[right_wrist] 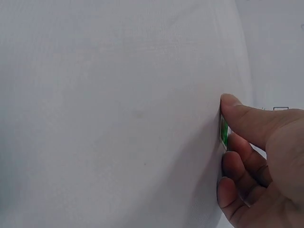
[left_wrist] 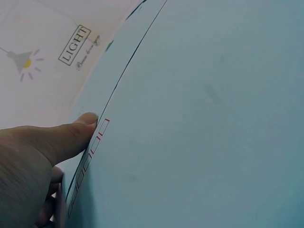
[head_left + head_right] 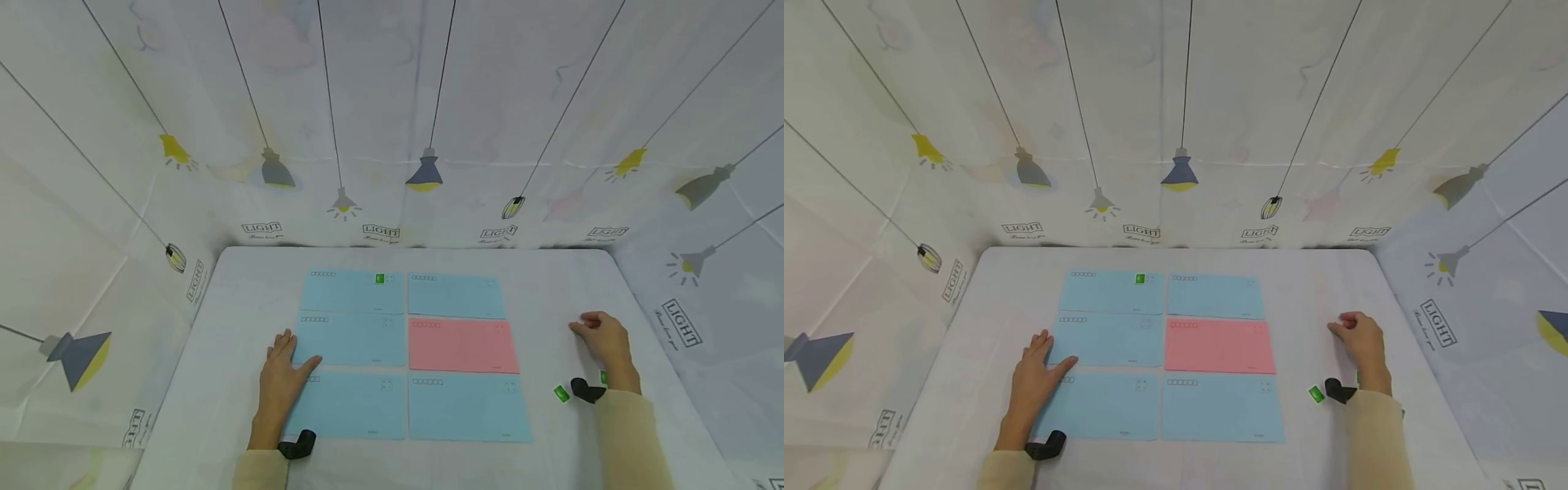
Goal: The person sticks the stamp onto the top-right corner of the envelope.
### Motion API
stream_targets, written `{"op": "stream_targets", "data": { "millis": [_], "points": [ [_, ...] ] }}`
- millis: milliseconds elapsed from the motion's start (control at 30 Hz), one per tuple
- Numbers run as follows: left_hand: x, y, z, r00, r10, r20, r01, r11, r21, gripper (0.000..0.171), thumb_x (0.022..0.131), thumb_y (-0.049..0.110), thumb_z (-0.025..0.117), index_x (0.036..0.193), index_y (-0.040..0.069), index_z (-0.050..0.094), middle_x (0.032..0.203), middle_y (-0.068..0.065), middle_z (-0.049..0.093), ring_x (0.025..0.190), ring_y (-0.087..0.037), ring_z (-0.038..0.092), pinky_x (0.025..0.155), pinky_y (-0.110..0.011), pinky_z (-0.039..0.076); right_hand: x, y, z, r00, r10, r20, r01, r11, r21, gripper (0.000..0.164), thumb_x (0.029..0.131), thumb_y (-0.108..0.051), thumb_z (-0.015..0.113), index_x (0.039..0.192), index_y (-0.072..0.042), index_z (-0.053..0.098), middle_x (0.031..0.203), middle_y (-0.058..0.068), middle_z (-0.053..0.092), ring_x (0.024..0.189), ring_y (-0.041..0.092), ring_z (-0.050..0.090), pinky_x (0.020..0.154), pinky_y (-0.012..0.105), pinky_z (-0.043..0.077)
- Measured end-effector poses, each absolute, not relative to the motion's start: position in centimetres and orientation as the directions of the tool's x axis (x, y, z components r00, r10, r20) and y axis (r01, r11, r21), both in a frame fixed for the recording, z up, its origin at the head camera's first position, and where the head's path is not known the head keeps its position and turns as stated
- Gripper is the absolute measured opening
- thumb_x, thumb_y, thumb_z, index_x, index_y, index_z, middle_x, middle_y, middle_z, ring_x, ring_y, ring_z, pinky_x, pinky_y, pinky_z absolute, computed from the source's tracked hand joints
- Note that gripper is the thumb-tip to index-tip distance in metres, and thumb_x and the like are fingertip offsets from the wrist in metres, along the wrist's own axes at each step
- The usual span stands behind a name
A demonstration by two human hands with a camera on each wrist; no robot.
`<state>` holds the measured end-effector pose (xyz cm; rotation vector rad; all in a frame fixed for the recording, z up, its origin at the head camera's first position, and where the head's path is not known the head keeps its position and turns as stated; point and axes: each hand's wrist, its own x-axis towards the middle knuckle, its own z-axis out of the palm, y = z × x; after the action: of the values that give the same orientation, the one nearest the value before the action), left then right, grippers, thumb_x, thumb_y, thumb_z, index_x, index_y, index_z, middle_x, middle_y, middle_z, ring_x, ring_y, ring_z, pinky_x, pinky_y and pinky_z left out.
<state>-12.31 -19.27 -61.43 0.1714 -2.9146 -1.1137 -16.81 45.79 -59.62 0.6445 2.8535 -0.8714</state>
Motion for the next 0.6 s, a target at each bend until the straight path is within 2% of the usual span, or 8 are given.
{"op": "stream_targets", "data": {
  "millis": [233,500,600],
  "points": [
    [-12.35,-19.26,-61.46,-0.994,-0.110,-0.005,-0.084,0.724,0.685,0.083,0.085,0.041,0.079,0.144,-0.007,0.047,0.160,-0.019,0.037,0.154,-0.035,0.023,0.125,-0.058,0.016,-16.44,45.25,-59.11,-0.901,0.363,-0.235,0.433,0.753,-0.496,0.051,0.100,-0.034,0.058,0.133,0.006,0.053,0.123,0.029,0.056,0.108,0.043,0.054,0.085,0.053,0.048],
    [-12.31,-19.30,-61.33,-0.993,-0.115,0.000,-0.083,0.716,0.694,0.083,0.084,0.041,0.080,0.143,-0.008,0.048,0.159,-0.019,0.038,0.154,-0.035,0.024,0.126,-0.055,0.016,-16.57,45.20,-59.37,-0.912,0.347,-0.217,0.409,0.772,-0.486,0.041,0.100,-0.029,0.059,0.122,0.005,0.059,0.110,0.026,0.062,0.098,0.039,0.058,0.074,0.039,0.045],
    [-12.17,-19.46,-61.32,-0.993,-0.117,-0.003,-0.087,0.720,0.689,0.083,0.085,0.041,0.080,0.144,-0.008,0.048,0.159,-0.019,0.038,0.154,-0.035,0.023,0.126,-0.055,0.016,-16.75,45.06,-59.61,-0.919,0.335,-0.206,0.394,0.777,-0.491,0.038,0.100,-0.026,0.060,0.119,0.007,0.060,0.108,0.027,0.061,0.096,0.038,0.058,0.073,0.040,0.045]
  ]
}}
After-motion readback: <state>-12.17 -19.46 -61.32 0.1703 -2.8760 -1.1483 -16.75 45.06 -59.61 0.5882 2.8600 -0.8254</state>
